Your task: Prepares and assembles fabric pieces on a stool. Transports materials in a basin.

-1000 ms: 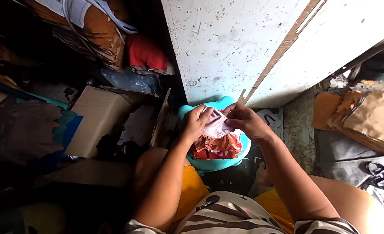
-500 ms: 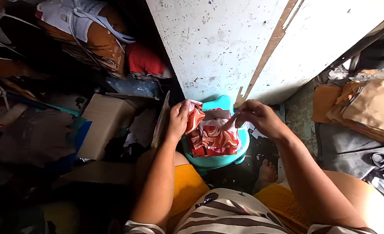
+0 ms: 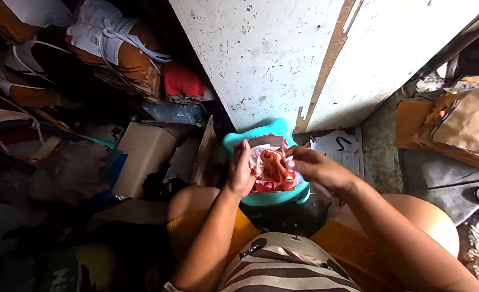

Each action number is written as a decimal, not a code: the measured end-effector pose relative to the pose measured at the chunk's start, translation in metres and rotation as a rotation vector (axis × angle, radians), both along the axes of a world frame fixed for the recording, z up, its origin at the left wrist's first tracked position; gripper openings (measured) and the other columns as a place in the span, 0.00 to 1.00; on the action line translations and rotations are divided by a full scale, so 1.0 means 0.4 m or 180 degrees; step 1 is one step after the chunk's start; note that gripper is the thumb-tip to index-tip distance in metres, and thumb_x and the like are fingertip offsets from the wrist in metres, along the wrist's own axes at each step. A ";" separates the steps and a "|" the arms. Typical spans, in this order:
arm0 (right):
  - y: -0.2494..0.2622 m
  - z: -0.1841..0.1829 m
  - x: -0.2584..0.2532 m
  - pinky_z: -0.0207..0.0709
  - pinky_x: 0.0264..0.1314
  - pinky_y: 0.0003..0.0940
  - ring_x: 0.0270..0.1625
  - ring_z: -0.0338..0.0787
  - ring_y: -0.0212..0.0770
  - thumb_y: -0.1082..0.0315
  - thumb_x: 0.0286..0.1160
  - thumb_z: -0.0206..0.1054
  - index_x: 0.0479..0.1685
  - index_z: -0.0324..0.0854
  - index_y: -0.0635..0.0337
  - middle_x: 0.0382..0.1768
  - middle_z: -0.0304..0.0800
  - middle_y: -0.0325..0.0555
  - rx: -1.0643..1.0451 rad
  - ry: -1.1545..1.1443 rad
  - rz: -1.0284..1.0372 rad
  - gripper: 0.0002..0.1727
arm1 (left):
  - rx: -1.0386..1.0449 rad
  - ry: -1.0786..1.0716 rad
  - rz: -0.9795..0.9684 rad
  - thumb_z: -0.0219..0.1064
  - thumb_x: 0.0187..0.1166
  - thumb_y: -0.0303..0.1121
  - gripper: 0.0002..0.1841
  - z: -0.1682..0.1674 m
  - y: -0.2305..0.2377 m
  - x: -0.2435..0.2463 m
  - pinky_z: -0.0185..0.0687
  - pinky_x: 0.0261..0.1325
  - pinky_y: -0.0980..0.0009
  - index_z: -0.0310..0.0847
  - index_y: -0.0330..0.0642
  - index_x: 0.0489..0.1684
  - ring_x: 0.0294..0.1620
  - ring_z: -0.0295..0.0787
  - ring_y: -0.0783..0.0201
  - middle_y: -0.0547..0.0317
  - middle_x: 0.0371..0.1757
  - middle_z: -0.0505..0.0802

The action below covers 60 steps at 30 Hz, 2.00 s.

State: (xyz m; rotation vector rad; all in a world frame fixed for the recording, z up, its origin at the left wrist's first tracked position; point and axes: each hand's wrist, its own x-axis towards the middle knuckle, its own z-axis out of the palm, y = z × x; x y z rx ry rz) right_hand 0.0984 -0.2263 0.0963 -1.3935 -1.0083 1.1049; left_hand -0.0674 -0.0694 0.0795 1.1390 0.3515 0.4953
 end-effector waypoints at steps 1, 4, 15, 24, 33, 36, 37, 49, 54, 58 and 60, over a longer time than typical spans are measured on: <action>0.010 -0.013 -0.014 0.80 0.39 0.22 0.35 0.85 0.23 0.62 0.80 0.67 0.53 0.81 0.59 0.36 0.87 0.33 -0.0050 0.0029 0.0111 0.12 | -0.0018 -0.0021 -0.0104 0.45 0.87 0.65 0.34 -0.006 -0.011 -0.009 0.89 0.55 0.65 0.78 0.44 0.67 0.49 0.91 0.66 0.58 0.49 0.93; 0.004 -0.028 -0.033 0.83 0.41 0.21 0.35 0.87 0.23 0.67 0.77 0.71 0.45 0.81 0.59 0.34 0.88 0.33 -0.0105 -0.0108 0.0206 0.07 | 0.0240 0.0176 -0.0335 0.77 0.71 0.54 0.35 -0.031 -0.031 -0.056 0.87 0.65 0.62 0.76 0.34 0.65 0.57 0.91 0.65 0.58 0.55 0.93; -0.063 -0.027 -0.038 0.62 0.28 0.20 0.26 0.70 0.23 0.49 0.76 0.72 0.26 0.78 0.59 0.25 0.72 0.34 -0.0018 -0.1400 0.0910 0.22 | 0.0292 0.0686 0.0310 0.44 0.94 0.36 0.18 -0.051 -0.041 -0.107 0.89 0.58 0.66 0.80 0.35 0.52 0.46 0.92 0.69 0.61 0.41 0.93; -0.044 -0.087 -0.001 0.83 0.51 0.25 0.48 0.88 0.27 0.54 0.79 0.65 0.62 0.74 0.57 0.51 0.88 0.36 -0.0034 0.0632 0.0188 0.21 | -0.0053 -0.0142 -0.0238 0.71 0.80 0.43 0.14 0.023 -0.048 -0.096 0.89 0.59 0.66 0.87 0.45 0.54 0.50 0.93 0.68 0.62 0.48 0.95; -0.034 -0.069 -0.054 0.85 0.36 0.25 0.34 0.90 0.29 0.73 0.74 0.69 0.55 0.70 0.55 0.38 0.90 0.37 0.0098 0.0809 0.0068 0.16 | 0.0552 0.0623 -0.0177 0.67 0.77 0.23 0.17 -0.034 -0.042 -0.135 0.91 0.56 0.67 0.74 0.33 0.62 0.50 0.92 0.67 0.59 0.50 0.93; -0.039 -0.074 -0.037 0.85 0.30 0.23 0.30 0.89 0.29 0.72 0.78 0.68 0.61 0.70 0.53 0.37 0.90 0.37 0.0224 0.0598 0.0215 0.17 | 0.0615 0.0527 -0.0025 0.68 0.76 0.22 0.23 -0.056 -0.049 -0.150 0.89 0.60 0.66 0.67 0.32 0.68 0.54 0.91 0.65 0.54 0.57 0.90; -0.036 -0.078 -0.034 0.85 0.32 0.23 0.31 0.89 0.29 0.72 0.79 0.67 0.61 0.71 0.53 0.38 0.90 0.37 0.0301 0.0568 0.0241 0.16 | 0.0635 0.0519 0.0027 0.67 0.78 0.22 0.25 -0.059 -0.048 -0.153 0.89 0.60 0.65 0.64 0.32 0.74 0.54 0.92 0.65 0.53 0.60 0.90; 0.012 -0.066 -0.026 0.82 0.44 0.21 0.40 0.87 0.25 0.69 0.75 0.69 0.55 0.86 0.61 0.45 0.89 0.40 0.0096 -0.1202 -0.0120 0.12 | 0.1812 0.1161 -0.0006 0.79 0.70 0.30 0.17 -0.039 0.011 -0.145 0.91 0.53 0.72 0.86 0.39 0.56 0.46 0.93 0.70 0.59 0.47 0.95; 0.034 -0.074 -0.033 0.81 0.41 0.24 0.40 0.84 0.28 0.68 0.73 0.70 0.43 0.90 0.58 0.46 0.84 0.45 0.0140 -0.1687 -0.0489 0.07 | 0.2535 0.1439 0.0179 0.76 0.74 0.36 0.06 -0.023 0.050 -0.129 0.85 0.54 0.74 0.91 0.46 0.42 0.49 0.87 0.74 0.63 0.49 0.90; 0.045 -0.061 0.000 0.84 0.39 0.22 0.35 0.86 0.26 0.69 0.74 0.73 0.42 0.86 0.60 0.43 0.86 0.41 0.0030 -0.1044 -0.0416 0.05 | 0.2401 0.1102 0.0078 0.74 0.77 0.34 0.06 -0.014 0.091 -0.104 0.88 0.59 0.70 0.87 0.42 0.40 0.57 0.87 0.70 0.59 0.59 0.89; 0.052 -0.053 0.019 0.79 0.32 0.17 0.27 0.83 0.21 0.71 0.77 0.70 0.41 0.84 0.57 0.30 0.89 0.33 -0.0087 -0.0581 -0.0301 0.01 | 0.2301 0.1073 0.0023 0.73 0.78 0.33 0.06 -0.004 0.106 -0.086 0.87 0.47 0.74 0.85 0.41 0.40 0.39 0.88 0.74 0.63 0.38 0.91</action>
